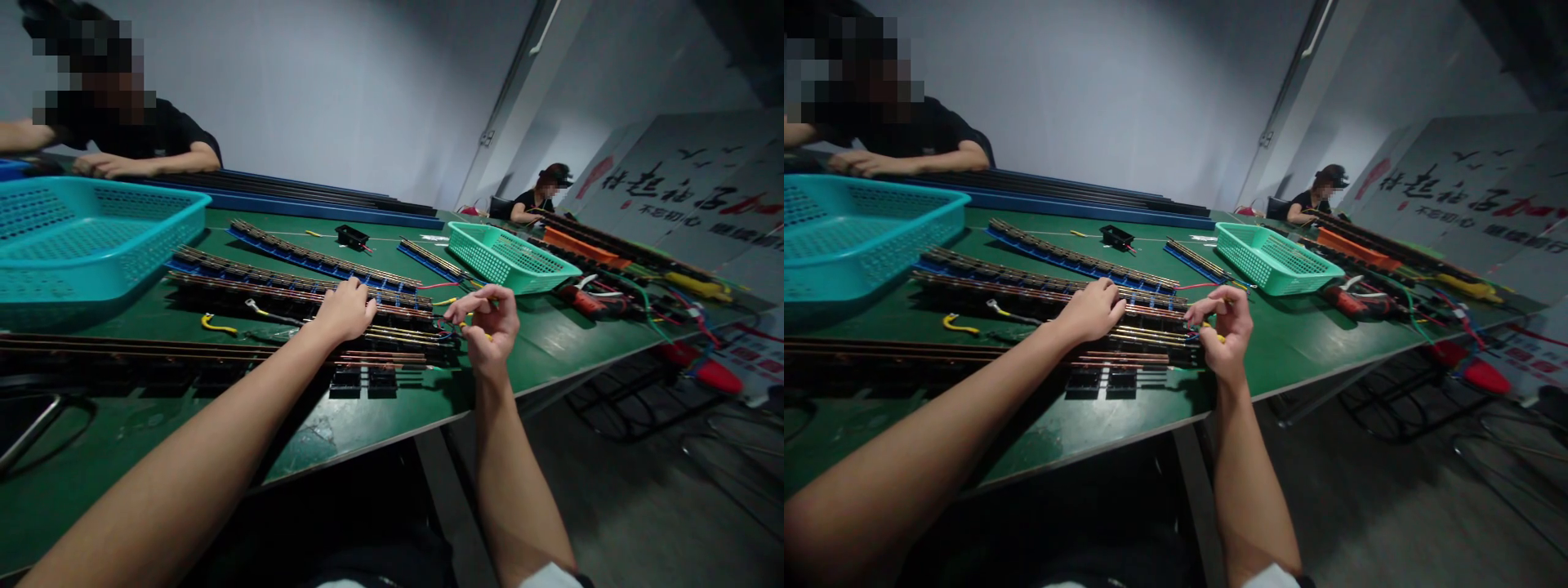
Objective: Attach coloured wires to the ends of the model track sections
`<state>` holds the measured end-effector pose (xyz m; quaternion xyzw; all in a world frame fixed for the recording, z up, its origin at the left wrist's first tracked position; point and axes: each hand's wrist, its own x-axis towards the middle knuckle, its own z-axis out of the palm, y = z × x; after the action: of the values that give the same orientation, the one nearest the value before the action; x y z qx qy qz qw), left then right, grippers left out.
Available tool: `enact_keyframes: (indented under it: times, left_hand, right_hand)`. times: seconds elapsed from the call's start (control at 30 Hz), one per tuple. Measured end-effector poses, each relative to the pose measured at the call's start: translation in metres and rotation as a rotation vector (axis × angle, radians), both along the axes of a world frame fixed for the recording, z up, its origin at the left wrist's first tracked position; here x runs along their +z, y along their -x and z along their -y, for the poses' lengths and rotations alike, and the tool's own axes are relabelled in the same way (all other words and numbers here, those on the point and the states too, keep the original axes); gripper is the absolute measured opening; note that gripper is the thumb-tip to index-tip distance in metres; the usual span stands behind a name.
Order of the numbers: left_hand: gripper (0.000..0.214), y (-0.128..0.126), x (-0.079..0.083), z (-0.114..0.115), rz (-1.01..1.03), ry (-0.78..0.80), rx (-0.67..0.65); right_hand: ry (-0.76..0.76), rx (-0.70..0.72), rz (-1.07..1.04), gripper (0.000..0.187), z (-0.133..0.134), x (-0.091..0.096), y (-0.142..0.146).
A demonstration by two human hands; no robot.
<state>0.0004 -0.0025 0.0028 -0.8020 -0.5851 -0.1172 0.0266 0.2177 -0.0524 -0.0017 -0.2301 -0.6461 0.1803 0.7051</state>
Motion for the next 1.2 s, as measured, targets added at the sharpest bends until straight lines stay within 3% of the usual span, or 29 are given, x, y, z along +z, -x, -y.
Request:
enact_keyframes:
  times: [0.17,0.3,0.43,0.63,0.73,0.87,0.97,1.2]
  left_hand:
    - [0.041,0.000,0.000,-0.001,-0.004,-0.003,0.001]
    - [0.041,0.000,-0.001,0.000,-0.007,-0.007,0.003]
    - [0.041,-0.001,0.000,0.000,-0.006,-0.012,0.008]
    - [0.041,0.000,0.000,0.001,-0.005,-0.014,0.007]
    - [0.041,-0.001,0.001,0.001,-0.006,-0.005,0.011]
    - [0.041,-0.001,0.001,0.001,-0.013,0.002,0.009]
    - [0.041,-0.001,0.002,0.001,-0.012,0.005,0.008]
    - [0.042,-0.001,0.002,0.001,-0.012,0.004,0.001]
  right_hand:
    - [0.080,0.022,0.041,0.050,0.001,-0.005,-0.004]
    - [0.229,0.053,0.372,0.036,0.004,-0.009,-0.005]
    - [0.181,-0.047,0.734,0.026,0.005,0.000,0.002]
    - [0.173,0.020,0.921,0.024,0.003,0.016,0.005]
    - [0.226,0.094,0.808,0.025,0.001,0.012,-0.003]
    - [0.317,0.204,0.450,0.032,0.000,-0.001,-0.013]
    - [0.282,0.243,0.276,0.031,0.001,-0.007,-0.013]
    - [0.103,-0.020,-0.138,0.026,0.000,-0.004,0.006]
